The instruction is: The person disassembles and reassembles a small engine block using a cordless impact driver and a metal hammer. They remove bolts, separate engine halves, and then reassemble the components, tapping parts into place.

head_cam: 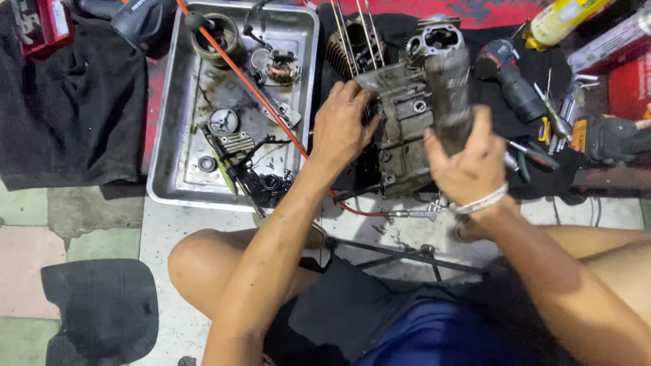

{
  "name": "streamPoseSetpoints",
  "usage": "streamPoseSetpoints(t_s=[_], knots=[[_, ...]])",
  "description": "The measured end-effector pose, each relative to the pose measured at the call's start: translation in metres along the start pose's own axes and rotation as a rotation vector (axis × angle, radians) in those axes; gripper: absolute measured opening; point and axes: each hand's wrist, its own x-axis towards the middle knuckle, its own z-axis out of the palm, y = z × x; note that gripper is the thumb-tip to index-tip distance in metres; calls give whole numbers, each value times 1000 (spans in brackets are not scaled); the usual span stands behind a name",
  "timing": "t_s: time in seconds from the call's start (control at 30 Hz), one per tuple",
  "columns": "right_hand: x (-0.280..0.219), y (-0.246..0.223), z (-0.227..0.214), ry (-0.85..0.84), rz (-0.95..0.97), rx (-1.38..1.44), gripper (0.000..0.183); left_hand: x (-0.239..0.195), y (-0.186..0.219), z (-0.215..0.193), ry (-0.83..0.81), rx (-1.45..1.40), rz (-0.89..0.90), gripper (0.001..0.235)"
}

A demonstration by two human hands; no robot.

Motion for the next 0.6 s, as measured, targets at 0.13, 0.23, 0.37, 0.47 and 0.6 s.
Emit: streamPoseSetpoints(t_s=[0.13, 0.23, 0.37, 0.47, 0.6], knots=[[16, -7, 13, -151, 176, -264, 52, 4, -1, -2, -11, -3, 9, 41], [5, -18, -2, -144, 336, -45, 45, 3, -2, -2, -7, 5, 0, 41], [8, -22, 7, -88, 52, -74, 53, 2, -3, -4, -25, -24, -23, 40], [27, -25, 7, -265, 85, -280, 58, 2, -2, -6, -28, -22, -27, 38], [28, -44, -19, -219, 205, -154, 56, 5, -2, -2, -20, -8, -29, 38]])
